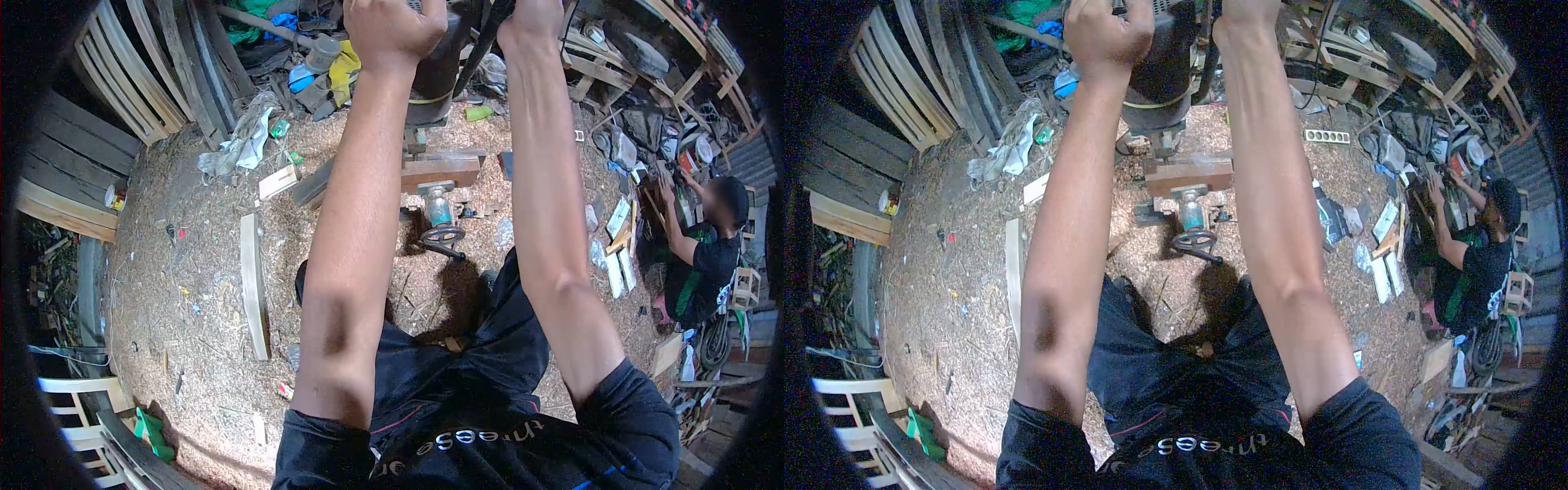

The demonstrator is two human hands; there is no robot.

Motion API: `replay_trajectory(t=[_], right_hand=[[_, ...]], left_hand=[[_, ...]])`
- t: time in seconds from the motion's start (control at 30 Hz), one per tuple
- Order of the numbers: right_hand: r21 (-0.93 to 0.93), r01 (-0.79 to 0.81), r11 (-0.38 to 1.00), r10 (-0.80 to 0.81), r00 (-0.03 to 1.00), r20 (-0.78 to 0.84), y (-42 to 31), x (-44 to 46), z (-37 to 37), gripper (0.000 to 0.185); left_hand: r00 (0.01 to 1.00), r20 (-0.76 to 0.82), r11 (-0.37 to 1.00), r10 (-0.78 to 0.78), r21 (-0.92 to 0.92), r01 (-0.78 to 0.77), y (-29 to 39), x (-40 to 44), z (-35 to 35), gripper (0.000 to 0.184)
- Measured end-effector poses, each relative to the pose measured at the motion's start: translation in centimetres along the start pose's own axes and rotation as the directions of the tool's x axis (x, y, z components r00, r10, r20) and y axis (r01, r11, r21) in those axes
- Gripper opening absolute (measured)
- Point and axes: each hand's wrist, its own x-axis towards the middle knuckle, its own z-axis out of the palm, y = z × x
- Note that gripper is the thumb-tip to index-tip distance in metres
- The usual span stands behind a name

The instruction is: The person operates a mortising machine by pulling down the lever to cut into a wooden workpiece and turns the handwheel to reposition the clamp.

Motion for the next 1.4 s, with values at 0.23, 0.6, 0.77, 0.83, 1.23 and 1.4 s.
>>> replay_trajectory(t=[0.23,0.6,0.77,0.83,1.23,1.4], right_hand=[[0.002,-0.025,1.0,0.025,0.999,-0.027,-0.6,-1.2,0.0,0.032],[0.004,-0.037,0.999,0.037,0.999,-0.033,-0.9,-3.0,-0.9,0.032],[0.026,-0.015,1.0,0.015,1.0,-0.006,-1.1,-4.2,-1.4,0.032],[0.058,-0.009,0.998,0.009,1.0,-0.009,-1.1,-4.6,-1.4,0.032],[0.104,0.043,0.994,-0.043,0.999,0.002,-1.3,-7.2,-2.8,0.028],[0.129,0.033,0.991,-0.041,0.998,0.055,-1.7,-8.4,-3.4,0.03]], left_hand=[[1.0,0.014,1.0,0.004,0.006,-0.004,-0.2,0.0,0.2,0.015],[0.999,0.044,0.999,-0.013,0.038,0.011,0.0,-0.3,-0.1,0.014],[0.999,0.018,0.999,0.032,0.018,-0.032,-0.1,-0.3,-0.1,0.012],[0.999,0.036,1.0,0.006,0.02,-0.006,0.0,-0.4,-0.1,0.012],[0.999,0.017,0.999,0.028,0.029,-0.029,0.0,-0.9,-0.2,0.011],[1.0,0.029,1.0,-0.001,0.018,0.001,-0.2,-1.1,-0.1,0.011]])
